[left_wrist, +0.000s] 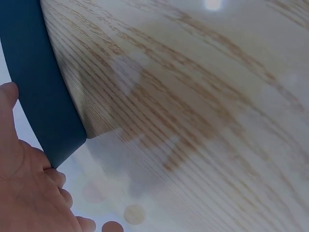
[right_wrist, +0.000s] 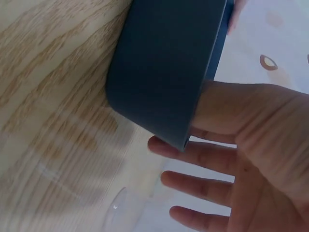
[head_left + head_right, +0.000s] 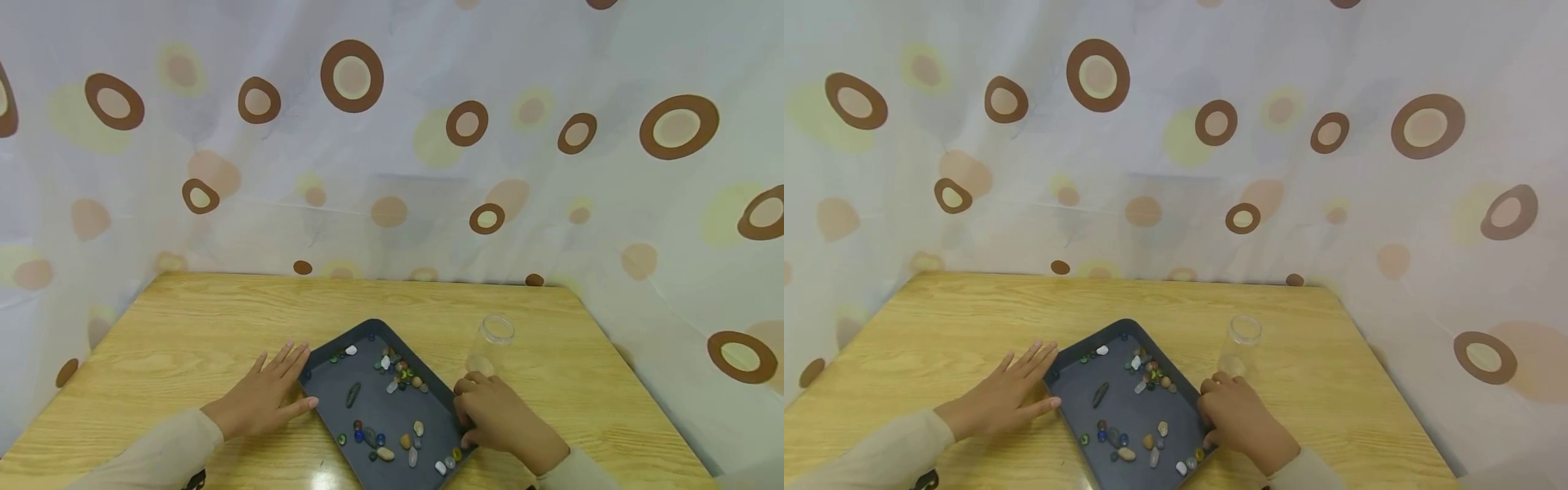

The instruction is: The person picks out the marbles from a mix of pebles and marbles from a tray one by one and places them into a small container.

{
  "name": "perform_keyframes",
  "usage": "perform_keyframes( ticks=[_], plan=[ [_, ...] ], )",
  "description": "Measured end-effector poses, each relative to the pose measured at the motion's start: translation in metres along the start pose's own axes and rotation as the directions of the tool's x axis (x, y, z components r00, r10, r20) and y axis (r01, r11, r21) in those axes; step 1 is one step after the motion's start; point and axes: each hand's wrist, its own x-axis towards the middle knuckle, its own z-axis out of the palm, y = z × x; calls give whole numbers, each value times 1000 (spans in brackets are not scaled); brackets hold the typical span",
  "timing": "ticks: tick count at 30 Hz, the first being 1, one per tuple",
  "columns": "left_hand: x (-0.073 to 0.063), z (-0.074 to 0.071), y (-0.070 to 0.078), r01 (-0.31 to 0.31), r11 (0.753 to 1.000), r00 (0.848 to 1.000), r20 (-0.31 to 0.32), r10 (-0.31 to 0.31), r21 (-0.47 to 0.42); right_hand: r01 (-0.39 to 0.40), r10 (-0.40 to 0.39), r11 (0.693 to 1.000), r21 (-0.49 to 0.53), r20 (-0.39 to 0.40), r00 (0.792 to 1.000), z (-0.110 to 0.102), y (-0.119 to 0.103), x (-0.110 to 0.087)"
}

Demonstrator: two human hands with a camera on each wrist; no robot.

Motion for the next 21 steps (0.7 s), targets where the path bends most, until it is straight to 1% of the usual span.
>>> perform_keyframes(
  ticks=[8,10,13,16,21],
  plan=[
    [0,-3,2,-2,1000,1000,13,2,14,-64,71,990,-124,54,996,4,-11,7],
    [0,-3,3,-2,1000,1000,18,2,12,-66,76,988,-143,63,995,5,-12,8],
    [1,-4,3,-2,1000,1000,19,1,17,-49,60,986,-158,65,996,5,-12,8],
    [2,-4,4,-4,1000,1000,15,4,23,-20,29,989,-143,61,998,4,-9,8],
    [1,-4,4,4,1000,1000,16,-4,28,27,-23,998,-55,69,997,1,-4,8]
  ],
)
